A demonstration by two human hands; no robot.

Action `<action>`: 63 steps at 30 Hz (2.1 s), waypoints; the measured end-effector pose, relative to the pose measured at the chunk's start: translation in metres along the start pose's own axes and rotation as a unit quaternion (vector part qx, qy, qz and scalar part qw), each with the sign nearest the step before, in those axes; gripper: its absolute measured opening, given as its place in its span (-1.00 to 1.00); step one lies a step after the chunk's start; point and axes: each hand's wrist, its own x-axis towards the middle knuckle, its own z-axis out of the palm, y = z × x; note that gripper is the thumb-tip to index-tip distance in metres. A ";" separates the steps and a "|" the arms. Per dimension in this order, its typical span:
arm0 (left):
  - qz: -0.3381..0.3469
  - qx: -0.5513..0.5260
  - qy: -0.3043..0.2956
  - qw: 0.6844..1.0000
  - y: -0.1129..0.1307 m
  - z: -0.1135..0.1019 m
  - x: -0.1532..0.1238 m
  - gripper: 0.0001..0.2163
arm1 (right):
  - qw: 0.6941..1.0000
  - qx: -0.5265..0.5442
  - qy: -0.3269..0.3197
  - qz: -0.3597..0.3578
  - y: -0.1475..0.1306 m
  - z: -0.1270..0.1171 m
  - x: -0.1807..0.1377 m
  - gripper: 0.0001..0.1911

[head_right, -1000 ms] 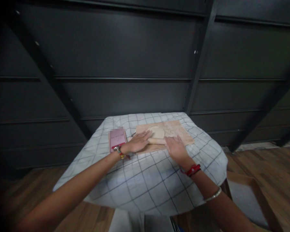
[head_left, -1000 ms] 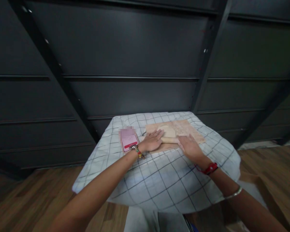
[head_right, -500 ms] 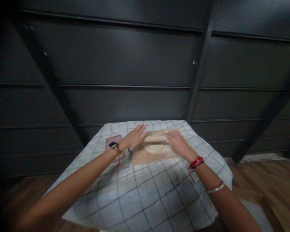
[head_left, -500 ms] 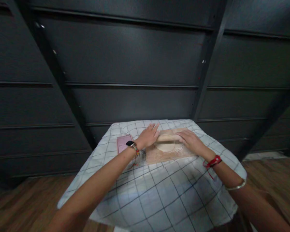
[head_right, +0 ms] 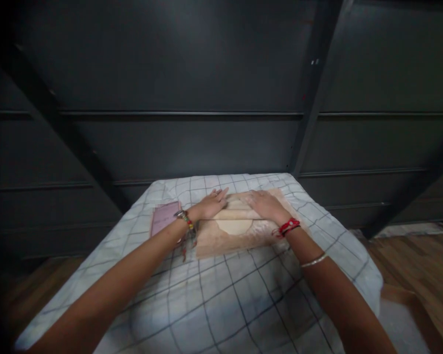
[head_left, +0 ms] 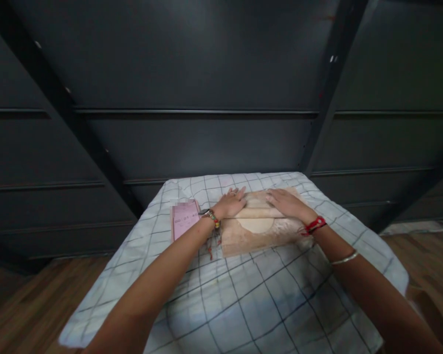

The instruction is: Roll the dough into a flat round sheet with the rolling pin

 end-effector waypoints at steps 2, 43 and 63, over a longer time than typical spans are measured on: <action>0.007 -0.001 -0.021 1.000 0.002 -0.003 -0.002 -0.42 | 1.000 -0.008 -0.003 0.011 -0.003 0.004 -0.007 -0.50; 0.035 0.015 0.014 0.999 0.013 -0.006 -0.030 -0.44 | 0.996 -0.077 0.005 -0.033 -0.047 0.001 -0.055 -0.54; 0.041 0.026 0.010 0.999 0.018 -0.004 -0.051 -0.45 | 0.995 -0.034 -0.006 -0.099 -0.058 0.005 -0.062 -0.52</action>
